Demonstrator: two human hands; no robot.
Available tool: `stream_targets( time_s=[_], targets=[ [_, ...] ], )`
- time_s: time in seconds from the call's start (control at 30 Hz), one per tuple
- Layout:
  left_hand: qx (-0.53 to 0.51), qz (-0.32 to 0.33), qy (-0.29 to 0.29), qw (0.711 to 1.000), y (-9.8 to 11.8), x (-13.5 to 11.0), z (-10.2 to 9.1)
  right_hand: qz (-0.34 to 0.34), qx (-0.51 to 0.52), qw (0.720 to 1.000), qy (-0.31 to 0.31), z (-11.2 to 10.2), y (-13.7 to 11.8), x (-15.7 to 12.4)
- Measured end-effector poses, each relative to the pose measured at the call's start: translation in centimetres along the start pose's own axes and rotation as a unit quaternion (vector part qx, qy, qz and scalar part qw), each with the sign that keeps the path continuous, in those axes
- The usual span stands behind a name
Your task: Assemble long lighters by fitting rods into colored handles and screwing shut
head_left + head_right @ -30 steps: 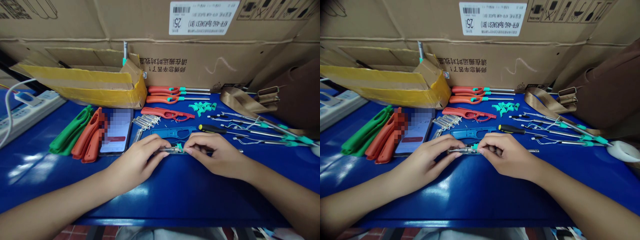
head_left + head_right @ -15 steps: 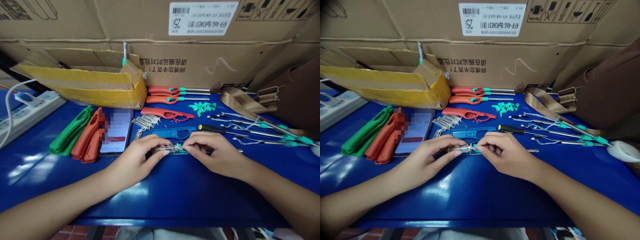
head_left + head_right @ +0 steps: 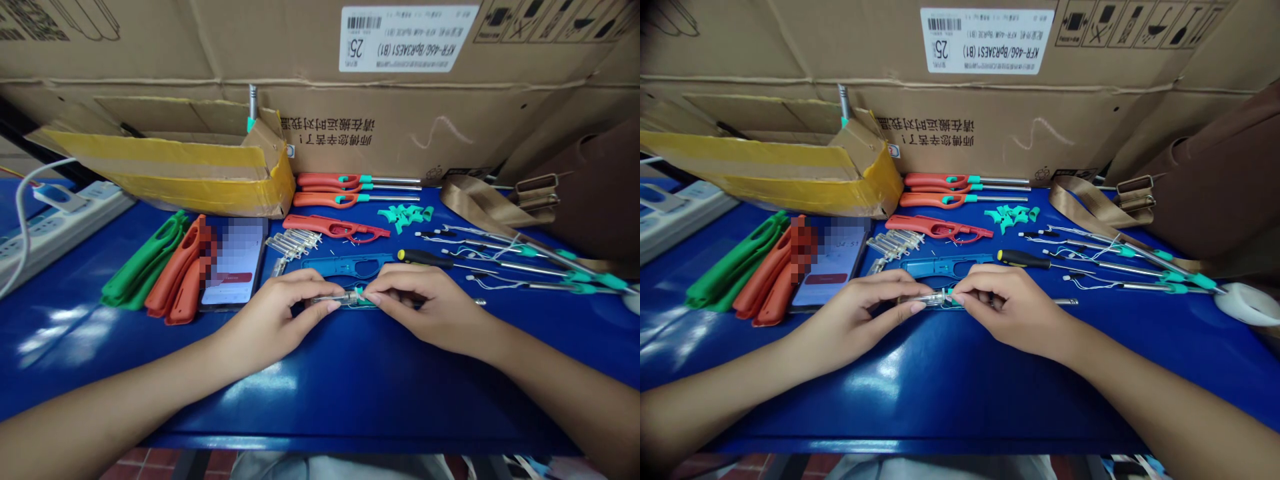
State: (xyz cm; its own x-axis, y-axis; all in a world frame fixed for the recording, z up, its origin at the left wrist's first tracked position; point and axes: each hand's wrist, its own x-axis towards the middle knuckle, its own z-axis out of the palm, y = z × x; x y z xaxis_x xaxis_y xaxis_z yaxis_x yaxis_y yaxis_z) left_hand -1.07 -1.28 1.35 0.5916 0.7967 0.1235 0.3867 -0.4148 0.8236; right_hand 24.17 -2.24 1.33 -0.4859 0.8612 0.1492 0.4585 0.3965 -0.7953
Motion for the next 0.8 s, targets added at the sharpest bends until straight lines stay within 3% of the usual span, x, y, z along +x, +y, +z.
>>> stream_targets(
  time_s=[0.8],
  targets=[
    [-0.026,-0.008,-0.023,0.999,-0.34,-0.12,0.29,-0.047,-0.025,0.999,-0.01,0.06,0.32,0.11]
  ],
)
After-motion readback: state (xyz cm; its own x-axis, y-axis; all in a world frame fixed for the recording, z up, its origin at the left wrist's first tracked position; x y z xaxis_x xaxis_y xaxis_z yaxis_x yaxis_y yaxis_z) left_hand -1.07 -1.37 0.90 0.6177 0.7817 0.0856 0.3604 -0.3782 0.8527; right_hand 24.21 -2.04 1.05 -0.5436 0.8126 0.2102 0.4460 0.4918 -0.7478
